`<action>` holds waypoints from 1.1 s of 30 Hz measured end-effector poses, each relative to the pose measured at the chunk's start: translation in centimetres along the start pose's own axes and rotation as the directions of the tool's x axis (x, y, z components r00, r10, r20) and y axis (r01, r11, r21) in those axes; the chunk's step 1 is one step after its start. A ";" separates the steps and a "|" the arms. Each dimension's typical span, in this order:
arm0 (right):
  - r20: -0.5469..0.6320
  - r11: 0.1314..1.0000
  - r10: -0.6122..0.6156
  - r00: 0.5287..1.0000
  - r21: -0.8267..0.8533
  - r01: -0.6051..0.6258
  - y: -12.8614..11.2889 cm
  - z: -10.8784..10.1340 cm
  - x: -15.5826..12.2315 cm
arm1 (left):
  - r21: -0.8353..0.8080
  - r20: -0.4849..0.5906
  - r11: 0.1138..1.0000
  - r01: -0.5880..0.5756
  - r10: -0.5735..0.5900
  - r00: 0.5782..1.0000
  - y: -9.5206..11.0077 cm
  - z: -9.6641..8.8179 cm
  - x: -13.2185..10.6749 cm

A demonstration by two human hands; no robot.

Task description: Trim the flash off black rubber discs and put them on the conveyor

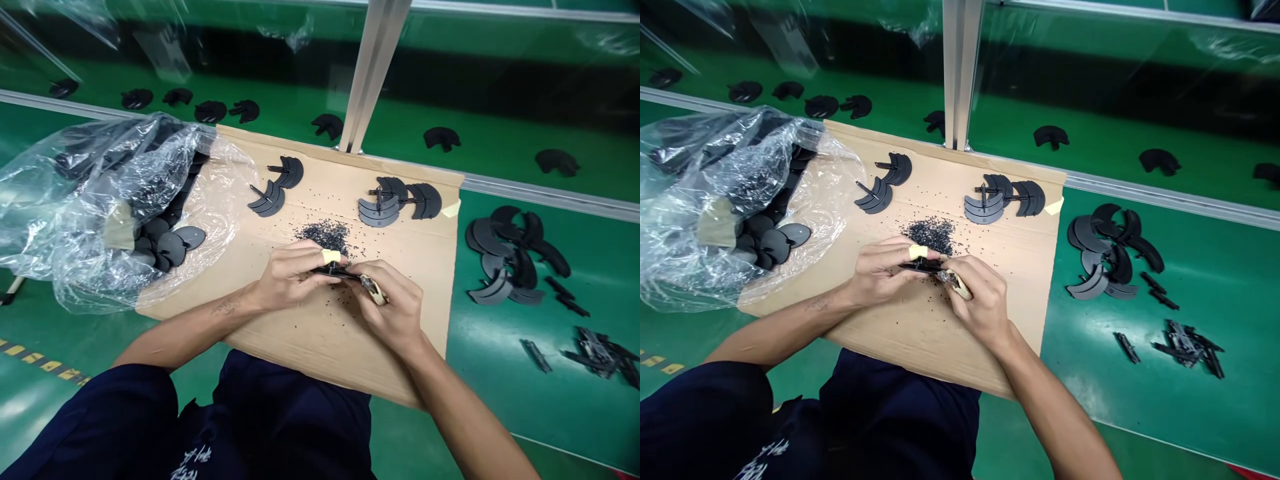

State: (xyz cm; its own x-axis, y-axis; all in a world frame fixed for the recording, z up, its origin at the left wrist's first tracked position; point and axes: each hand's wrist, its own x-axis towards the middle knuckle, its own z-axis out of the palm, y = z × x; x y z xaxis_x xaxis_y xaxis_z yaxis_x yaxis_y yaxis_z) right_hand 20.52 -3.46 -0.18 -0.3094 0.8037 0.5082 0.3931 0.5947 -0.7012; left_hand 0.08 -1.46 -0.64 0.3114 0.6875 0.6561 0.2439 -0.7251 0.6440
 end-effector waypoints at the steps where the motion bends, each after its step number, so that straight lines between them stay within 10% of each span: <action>1: -0.002 1.000 -0.002 1.000 0.009 0.002 0.0 0.0 0.0 | -0.002 -0.010 1.000 -0.003 0.003 1.000 0.0 0.0 0.0; 10: -0.019 0.998 0.018 1.000 0.066 -0.016 -0.2 0.0 0.2 | -0.068 -0.003 0.997 0.036 -0.036 0.999 -0.2 0.1 0.0; 18: -0.010 0.953 0.195 0.981 0.240 -0.187 -0.3 -0.2 0.8 | -0.455 0.268 0.760 0.464 -0.380 0.885 -0.1 -0.8 0.7; 33: 0.111 0.959 -0.017 0.994 0.284 -0.015 0.0 -0.7 0.6 | -0.372 0.362 0.810 0.453 -0.323 0.874 0.0 -0.9 0.6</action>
State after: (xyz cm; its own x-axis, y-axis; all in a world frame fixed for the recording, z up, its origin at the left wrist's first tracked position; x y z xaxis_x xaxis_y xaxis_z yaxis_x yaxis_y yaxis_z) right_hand 20.95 -2.94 0.52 -0.4103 0.7864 0.4618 0.1359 0.5534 -0.8218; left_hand -0.53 -0.97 0.10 0.5262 0.8206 0.2232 -0.0032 -0.2605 0.9655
